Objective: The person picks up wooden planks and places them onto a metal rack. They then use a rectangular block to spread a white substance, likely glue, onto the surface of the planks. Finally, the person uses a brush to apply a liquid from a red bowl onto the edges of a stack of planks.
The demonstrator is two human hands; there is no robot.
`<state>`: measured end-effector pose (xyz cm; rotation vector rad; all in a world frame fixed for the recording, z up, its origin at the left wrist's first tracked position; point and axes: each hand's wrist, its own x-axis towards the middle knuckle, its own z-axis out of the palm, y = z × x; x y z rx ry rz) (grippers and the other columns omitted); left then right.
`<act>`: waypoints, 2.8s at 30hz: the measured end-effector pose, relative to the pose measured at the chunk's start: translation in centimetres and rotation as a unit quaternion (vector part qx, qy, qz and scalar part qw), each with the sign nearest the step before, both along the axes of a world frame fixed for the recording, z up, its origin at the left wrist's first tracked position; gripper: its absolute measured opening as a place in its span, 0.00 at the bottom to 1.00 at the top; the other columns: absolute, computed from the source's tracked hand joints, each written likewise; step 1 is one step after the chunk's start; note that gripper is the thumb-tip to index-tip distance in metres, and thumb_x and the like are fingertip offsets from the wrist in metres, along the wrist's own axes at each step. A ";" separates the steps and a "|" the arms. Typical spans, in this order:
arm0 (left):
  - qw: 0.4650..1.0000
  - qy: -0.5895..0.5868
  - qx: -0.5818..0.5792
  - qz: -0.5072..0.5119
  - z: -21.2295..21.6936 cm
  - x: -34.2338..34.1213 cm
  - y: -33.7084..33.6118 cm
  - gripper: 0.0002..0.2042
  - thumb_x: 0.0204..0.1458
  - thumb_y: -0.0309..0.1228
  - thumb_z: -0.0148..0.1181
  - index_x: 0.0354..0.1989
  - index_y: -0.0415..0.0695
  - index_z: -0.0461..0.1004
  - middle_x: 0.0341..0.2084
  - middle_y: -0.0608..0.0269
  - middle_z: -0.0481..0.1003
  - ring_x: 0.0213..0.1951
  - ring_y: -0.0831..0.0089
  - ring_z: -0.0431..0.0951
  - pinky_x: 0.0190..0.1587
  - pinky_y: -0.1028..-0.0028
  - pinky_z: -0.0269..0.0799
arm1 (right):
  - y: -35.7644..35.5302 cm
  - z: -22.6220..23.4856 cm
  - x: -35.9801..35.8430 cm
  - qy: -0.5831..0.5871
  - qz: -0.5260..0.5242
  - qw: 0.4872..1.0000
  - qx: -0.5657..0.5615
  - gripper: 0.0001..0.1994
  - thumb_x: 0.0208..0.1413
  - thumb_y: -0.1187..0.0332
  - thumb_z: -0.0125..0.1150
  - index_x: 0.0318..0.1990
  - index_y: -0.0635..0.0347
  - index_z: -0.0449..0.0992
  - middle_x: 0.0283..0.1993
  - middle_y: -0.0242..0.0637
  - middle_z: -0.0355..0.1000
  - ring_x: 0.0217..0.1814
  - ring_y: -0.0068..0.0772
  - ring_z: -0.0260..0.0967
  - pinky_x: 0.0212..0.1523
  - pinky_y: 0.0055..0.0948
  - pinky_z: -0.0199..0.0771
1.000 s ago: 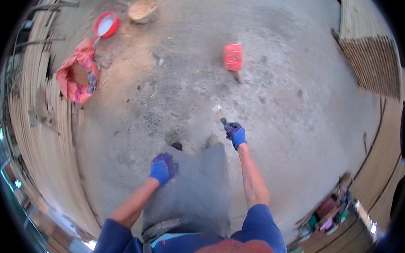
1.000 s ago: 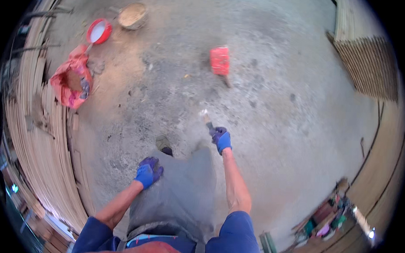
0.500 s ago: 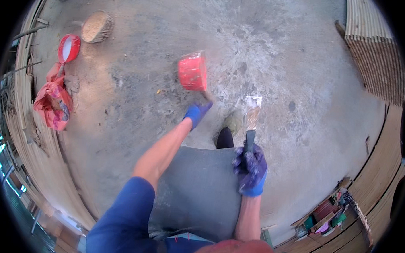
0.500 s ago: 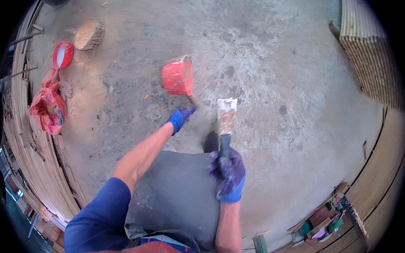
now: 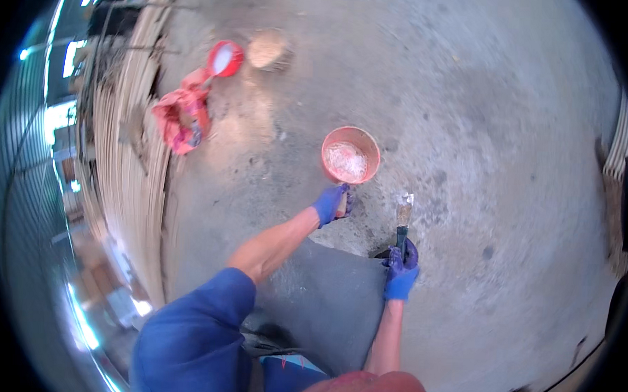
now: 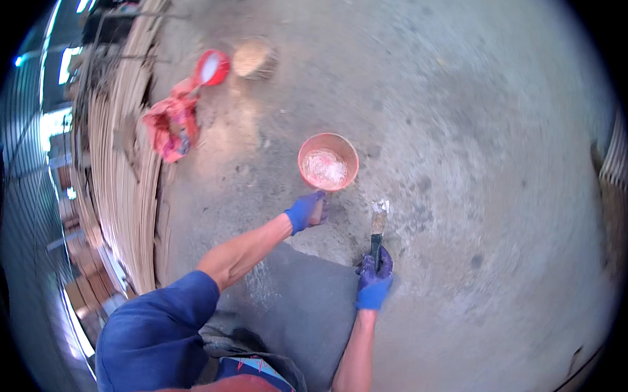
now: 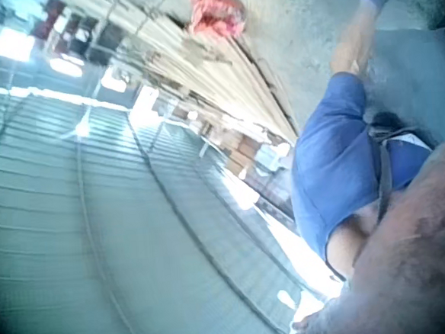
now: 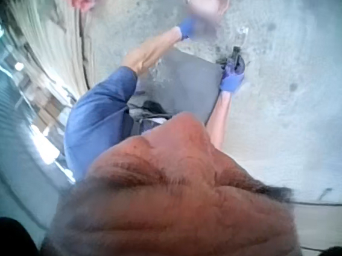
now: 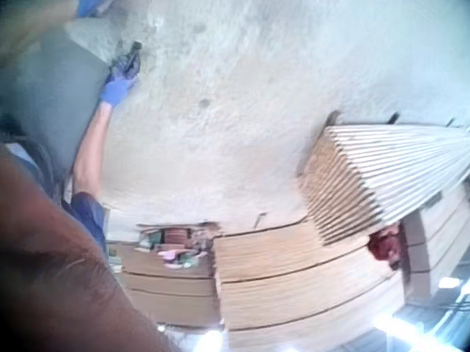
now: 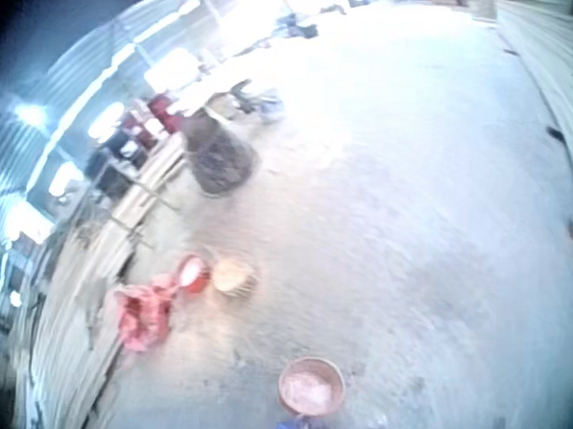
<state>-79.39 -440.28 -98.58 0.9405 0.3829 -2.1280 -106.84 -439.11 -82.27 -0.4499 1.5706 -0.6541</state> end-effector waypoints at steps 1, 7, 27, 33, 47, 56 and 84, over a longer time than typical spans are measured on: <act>0.999 -0.025 0.006 0.028 3.2 1.7 1.5 0.10 0.59 0.42 0.50 0.37 0.49 0.69 0.30 0.64 0.73 0.27 0.70 0.72 0.29 0.69 0.71 | 0.4 -0.9 0.1 -0.003 0.019 1.000 -0.002 0.18 0.56 0.74 0.54 0.55 0.63 0.68 0.36 0.36 0.73 0.30 0.19 0.68 0.31 0.22 0.69; 0.948 -0.303 0.082 0.052 27.3 14.6 1.8 0.15 0.58 0.46 0.53 0.42 0.47 0.72 0.29 0.65 0.73 0.26 0.73 0.72 0.27 0.73 0.70 | 3.4 -10.8 1.2 0.200 0.239 0.950 -0.031 0.16 0.53 0.65 0.56 0.48 0.63 0.73 0.31 0.37 0.72 0.26 0.24 0.68 0.28 0.28 0.70; 0.858 -0.223 0.337 0.316 39.0 42.0 -0.3 0.13 0.54 0.46 0.56 0.30 0.49 0.69 0.18 0.64 0.70 0.18 0.67 0.70 0.20 0.66 0.67 | -66.0 24.9 53.8 0.069 0.389 0.893 -0.213 0.11 0.57 0.67 0.57 0.44 0.62 0.75 0.27 0.29 0.70 0.21 0.18 0.63 0.21 0.21 0.65; 0.757 -0.253 0.446 0.404 39.8 29.8 -10.9 0.15 0.54 0.49 0.56 0.32 0.50 0.66 0.19 0.60 0.71 0.15 0.65 0.68 0.16 0.60 0.66 | -87.7 28.8 71.4 0.024 0.455 0.854 -0.252 0.13 0.56 0.67 0.58 0.48 0.61 0.73 0.28 0.28 0.71 0.24 0.18 0.65 0.24 0.21 0.67; 0.790 -0.088 0.245 0.556 30.2 50.2 -44.3 0.16 0.53 0.49 0.55 0.30 0.49 0.70 0.19 0.66 0.71 0.18 0.68 0.69 0.18 0.67 0.64 | -126.7 26.2 79.6 0.388 0.521 0.714 -0.263 0.13 0.49 0.61 0.58 0.38 0.59 0.79 0.34 0.47 0.77 0.37 0.43 0.76 0.41 0.37 0.73; 0.705 -0.380 0.318 0.508 39.1 74.2 -67.6 0.18 0.55 0.46 0.55 0.47 0.49 0.69 0.37 0.65 0.72 0.30 0.73 0.71 0.27 0.74 0.65 | -158.4 27.8 93.2 0.423 0.481 0.702 -0.311 0.16 0.50 0.58 0.57 0.42 0.56 0.78 0.39 0.51 0.76 0.44 0.49 0.74 0.44 0.40 0.72; 0.545 -0.220 0.647 0.487 49.3 63.9 -128.6 0.13 0.57 0.46 0.52 0.33 0.50 0.70 0.19 0.67 0.68 0.19 0.75 0.67 0.17 0.75 0.63 | -202.6 -6.9 119.3 0.397 0.753 0.455 -0.261 0.14 0.53 0.61 0.50 0.40 0.58 0.77 0.41 0.52 0.74 0.45 0.55 0.72 0.45 0.48 0.70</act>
